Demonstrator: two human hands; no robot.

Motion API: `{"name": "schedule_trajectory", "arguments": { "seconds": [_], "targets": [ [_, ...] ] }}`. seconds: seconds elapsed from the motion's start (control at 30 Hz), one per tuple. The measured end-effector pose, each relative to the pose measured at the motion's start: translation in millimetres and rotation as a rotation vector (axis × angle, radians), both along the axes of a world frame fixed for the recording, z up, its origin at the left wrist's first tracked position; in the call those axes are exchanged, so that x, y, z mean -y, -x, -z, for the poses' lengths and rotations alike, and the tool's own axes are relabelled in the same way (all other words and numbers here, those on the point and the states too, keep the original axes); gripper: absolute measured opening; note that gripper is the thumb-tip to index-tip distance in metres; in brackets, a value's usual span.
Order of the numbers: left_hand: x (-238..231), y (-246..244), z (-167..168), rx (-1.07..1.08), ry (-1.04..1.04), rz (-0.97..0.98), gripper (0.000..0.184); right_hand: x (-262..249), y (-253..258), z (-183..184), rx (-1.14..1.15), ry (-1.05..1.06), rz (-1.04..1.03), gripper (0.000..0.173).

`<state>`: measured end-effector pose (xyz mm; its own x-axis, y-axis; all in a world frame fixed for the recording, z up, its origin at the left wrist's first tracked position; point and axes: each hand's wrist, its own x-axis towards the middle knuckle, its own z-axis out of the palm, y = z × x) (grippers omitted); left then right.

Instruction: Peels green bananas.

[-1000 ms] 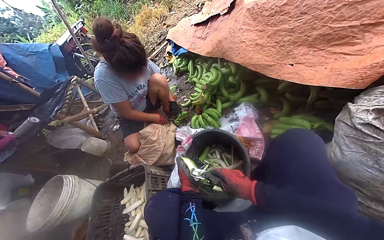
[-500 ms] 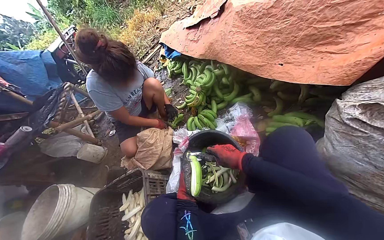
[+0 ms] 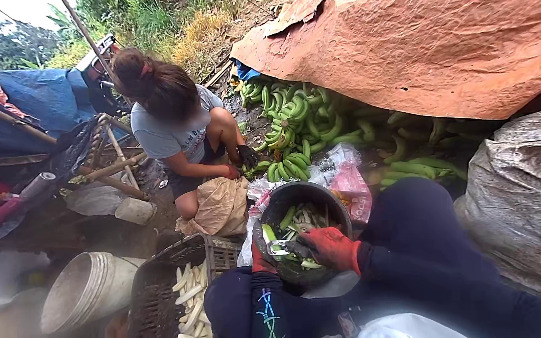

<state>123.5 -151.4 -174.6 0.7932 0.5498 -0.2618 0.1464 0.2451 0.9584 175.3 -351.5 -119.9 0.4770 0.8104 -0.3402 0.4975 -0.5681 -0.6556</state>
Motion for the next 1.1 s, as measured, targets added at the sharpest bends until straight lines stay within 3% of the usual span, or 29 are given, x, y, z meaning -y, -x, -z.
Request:
{"name": "schedule_trajectory", "arguments": {
  "seconds": [0.17, 0.27, 0.4, 0.53, 0.6, 0.67, 0.93, 1.1],
  "targets": [
    [19.8, 1.3, -36.0, -0.076, 0.144, -0.113, 0.042, -3.2, 13.8, 3.1, 0.048, 0.033, 0.004, 0.038],
    [21.4, 6.9, -36.1, -0.034, 0.109, -0.039, 0.042, -9.1, 4.9, -0.6, 0.038, 0.072, 0.023, 0.037],
    [52.1, 5.9, -85.8, -0.106, 0.083, 0.023, 0.038, -17.2, -17.6, -4.5, 0.026, 0.098, 0.057, 0.037],
    [49.8, 2.8, -77.9, -0.074, -0.089, 0.123, 0.035, -24.1, -39.4, -8.9, 0.048, 0.106, 0.1, 0.037],
    [13.2, 11.1, -24.6, 0.085, -0.136, 0.23, 0.039, -27.3, -48.9, -10.1, 0.049, 0.1, 0.109, 0.036],
    [-4.3, 11.9, -6.0, 0.021, -0.192, 0.231, 0.044, -29.3, -58.2, -12.6, 0.036, 0.086, 0.106, 0.036],
    [17.5, 17.8, -34.8, -0.331, -0.402, 0.215, 0.042, -24.5, -86.5, 1.3, -0.047, 0.031, 0.24, 0.034],
    [8.9, 13.9, -32.5, -0.19, -0.321, 0.258, 0.051, -6.5, -70.0, -9.5, 0.036, 0.031, 0.187, 0.033]
  ]
}}
